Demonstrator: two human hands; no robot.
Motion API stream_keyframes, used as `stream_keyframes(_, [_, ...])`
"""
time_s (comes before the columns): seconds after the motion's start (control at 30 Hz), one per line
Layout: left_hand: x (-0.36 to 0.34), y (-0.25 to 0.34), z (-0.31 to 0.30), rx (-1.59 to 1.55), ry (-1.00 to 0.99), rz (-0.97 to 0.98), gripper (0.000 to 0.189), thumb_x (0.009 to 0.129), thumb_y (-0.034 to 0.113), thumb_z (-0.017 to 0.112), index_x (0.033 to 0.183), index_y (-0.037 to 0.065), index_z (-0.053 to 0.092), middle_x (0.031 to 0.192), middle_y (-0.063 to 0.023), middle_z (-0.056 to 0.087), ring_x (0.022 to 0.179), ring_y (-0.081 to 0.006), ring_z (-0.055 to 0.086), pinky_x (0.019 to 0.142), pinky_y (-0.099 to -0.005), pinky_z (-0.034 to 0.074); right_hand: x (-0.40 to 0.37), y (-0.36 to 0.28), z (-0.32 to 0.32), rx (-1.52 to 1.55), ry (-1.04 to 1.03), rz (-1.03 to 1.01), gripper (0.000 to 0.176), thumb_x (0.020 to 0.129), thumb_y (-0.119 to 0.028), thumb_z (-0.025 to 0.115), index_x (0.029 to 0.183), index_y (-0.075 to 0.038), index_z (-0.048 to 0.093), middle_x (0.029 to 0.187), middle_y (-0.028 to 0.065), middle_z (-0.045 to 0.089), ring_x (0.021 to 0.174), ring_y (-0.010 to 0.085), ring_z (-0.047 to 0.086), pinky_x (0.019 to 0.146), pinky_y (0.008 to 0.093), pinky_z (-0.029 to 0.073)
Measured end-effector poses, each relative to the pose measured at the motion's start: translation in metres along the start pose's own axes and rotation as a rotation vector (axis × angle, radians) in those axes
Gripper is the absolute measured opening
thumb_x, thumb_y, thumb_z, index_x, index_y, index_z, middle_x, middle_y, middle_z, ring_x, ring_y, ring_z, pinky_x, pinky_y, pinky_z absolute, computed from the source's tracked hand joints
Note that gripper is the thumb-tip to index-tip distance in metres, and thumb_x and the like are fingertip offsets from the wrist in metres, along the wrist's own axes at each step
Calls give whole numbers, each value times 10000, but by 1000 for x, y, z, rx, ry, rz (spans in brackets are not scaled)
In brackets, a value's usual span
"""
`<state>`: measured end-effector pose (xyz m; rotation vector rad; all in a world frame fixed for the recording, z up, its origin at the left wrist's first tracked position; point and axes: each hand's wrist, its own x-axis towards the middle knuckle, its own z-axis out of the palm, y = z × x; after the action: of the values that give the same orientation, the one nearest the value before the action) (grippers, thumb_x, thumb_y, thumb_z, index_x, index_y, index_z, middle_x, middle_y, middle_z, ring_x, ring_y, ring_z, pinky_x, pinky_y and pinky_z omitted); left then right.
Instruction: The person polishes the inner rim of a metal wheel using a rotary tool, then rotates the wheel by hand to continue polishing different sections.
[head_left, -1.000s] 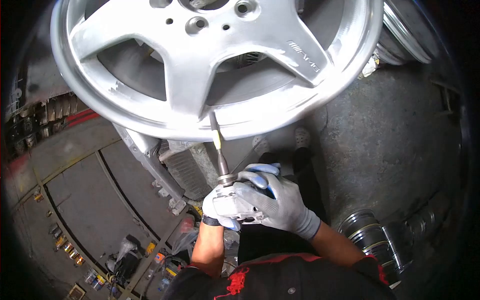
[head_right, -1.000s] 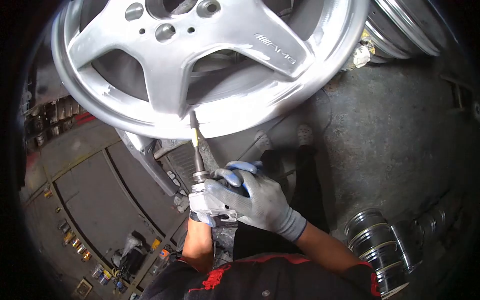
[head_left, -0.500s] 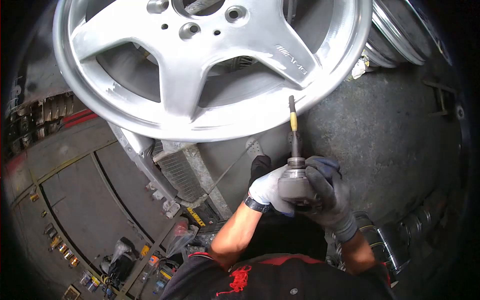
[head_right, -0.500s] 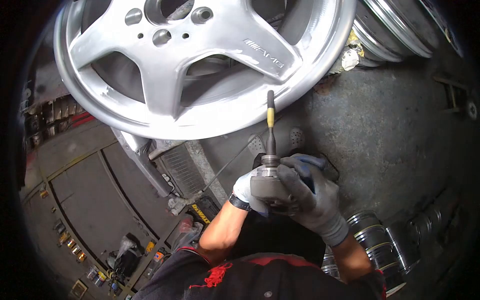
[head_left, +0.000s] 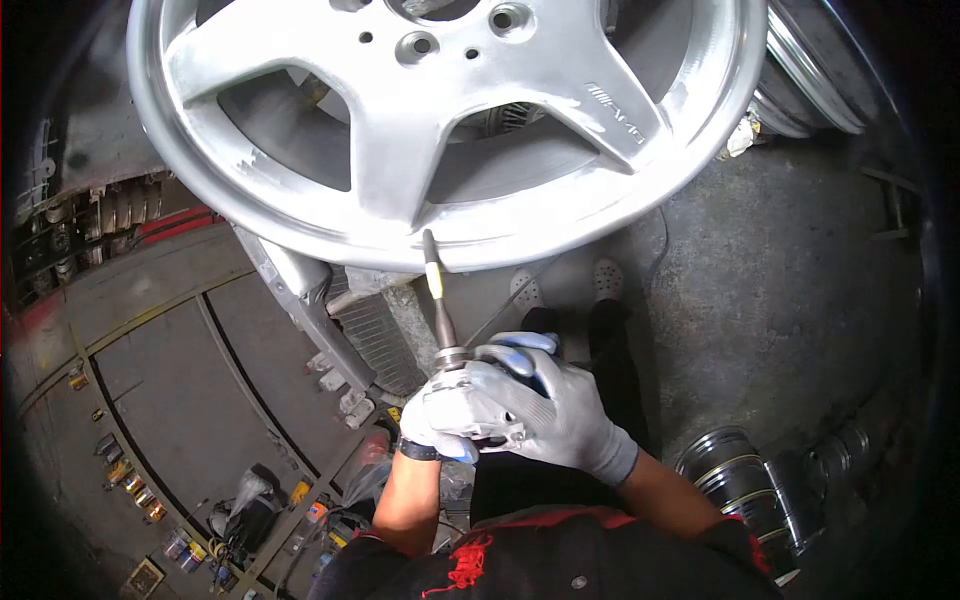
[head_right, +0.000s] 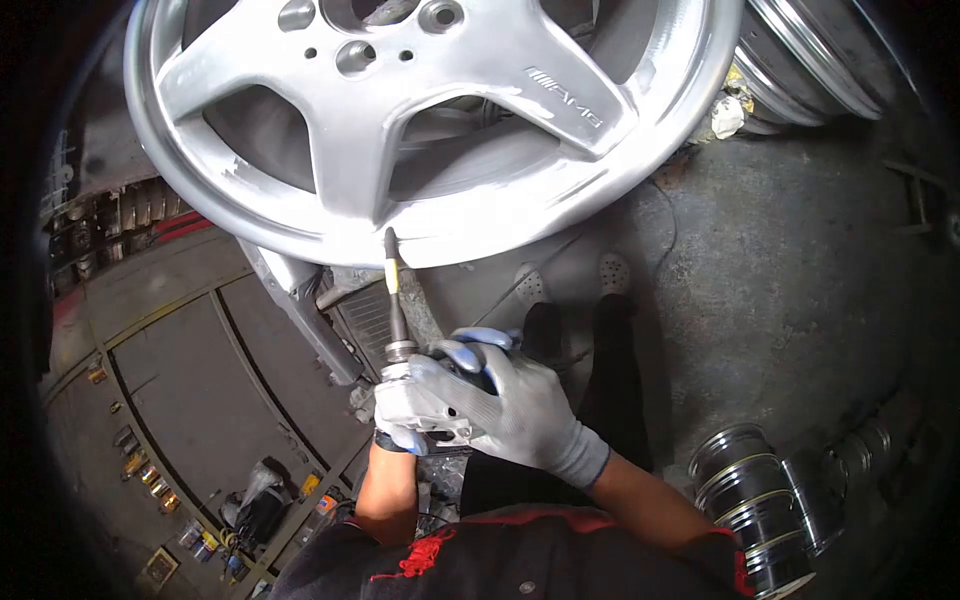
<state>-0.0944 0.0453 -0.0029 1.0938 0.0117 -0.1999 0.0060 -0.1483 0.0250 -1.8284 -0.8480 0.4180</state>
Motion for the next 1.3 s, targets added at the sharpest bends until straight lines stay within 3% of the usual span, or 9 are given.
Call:
stream_keyframes(0.1, [30, 14, 13, -89, -63, 31, 574, 749, 333, 890, 1162, -20, 708, 1373, -191, 575, 1258, -357, 553, 1036, -457, 474, 1, 3, -11, 106, -6, 25, 748, 742, -342, 823, 1445, -223, 594, 1264, 179, 614, 970, 326, 712, 788, 432, 604])
stream_keyframes(0.13, [22, 3, 10, -159, -42, -234, 626, 741, 366, 901, 1195, -11, 693, 1430, -189, 524, 1328, -358, 487, 1081, -465, 440, -2, 6, -18, 103, -8, 27, 748, 742, -342, 823, 1445, -223, 594, 1264, 179, 614, 970, 326, 712, 788, 432, 604])
stream_keyframes(0.23, [63, -3, 42, -78, -133, -50, 801, 713, 442, 916, 1313, 2, 621, 1471, -180, 505, 1352, -330, 477, 1126, -453, 400, -23, 19, -46, 54, 18, 71, 790, 693, -307, 872, 1419, -178, 587, 1261, 174, 634, 982, 345, 719, 792, 434, 606])
stream_keyframes(0.33, [90, -31, 67, -57, -163, -54, 859, 754, 607, 832, 1323, -1, 626, 1329, -191, 608, 1272, -361, 542, 1106, -467, 419, -35, 23, -76, 25, 107, 70, 838, 658, -247, 900, 1427, -173, 573, 1252, 164, 649, 1002, 340, 723, 814, 430, 607])
stream_keyframes(0.53, [122, -62, 61, 62, -441, -104, 765, 765, 389, 847, 1394, 44, 582, 1414, -150, 573, 1358, -313, 494, 1148, -431, 386, -45, 26, -97, -199, 216, 44, 863, 685, -235, 910, 1459, -173, 534, 1232, 165, 656, 997, 381, 718, 800, 455, 612])
stream_keyframes(0.8, [81, -29, 45, -170, -267, 37, 651, 784, 289, 850, 1310, 22, 577, 1400, -144, 563, 1327, -295, 507, 1124, -407, 407, -26, -3, -50, -142, 88, 109, 747, 725, -251, 867, 1415, -212, 584, 1226, 154, 662, 984, 345, 721, 777, 435, 608])
stream_keyframes(0.87, [18, -36, 12, -188, -182, -281, 903, 667, 497, 931, 1351, 9, 600, 1436, -171, 543, 1352, -335, 490, 1146, -443, 392, -20, -2, -30, -93, 104, 69, 761, 702, -249, 870, 1407, -246, 587, 1258, 148, 652, 991, 323, 721, 769, 425, 608])
stream_keyframes(1.23, [8, -14, 10, -309, -20, -295, 782, 659, 332, 957, 1277, -32, 648, 1417, -178, 562, 1251, -295, 571, 1068, -413, 464, -4, 7, -23, 61, 2, -4, 793, 655, -272, 878, 1392, -206, 592, 1285, 150, 625, 995, 328, 711, 789, 448, 599])
stream_keyframes(1.3, [33, -30, 24, -57, -109, -140, 610, 844, 370, 769, 1299, -4, 608, 1269, -170, 613, 1168, -263, 628, 956, -374, 530, -17, 13, -44, 37, -35, 79, 785, 666, -248, 882, 1390, -165, 589, 1272, 159, 637, 1014, 328, 716, 816, 444, 604])
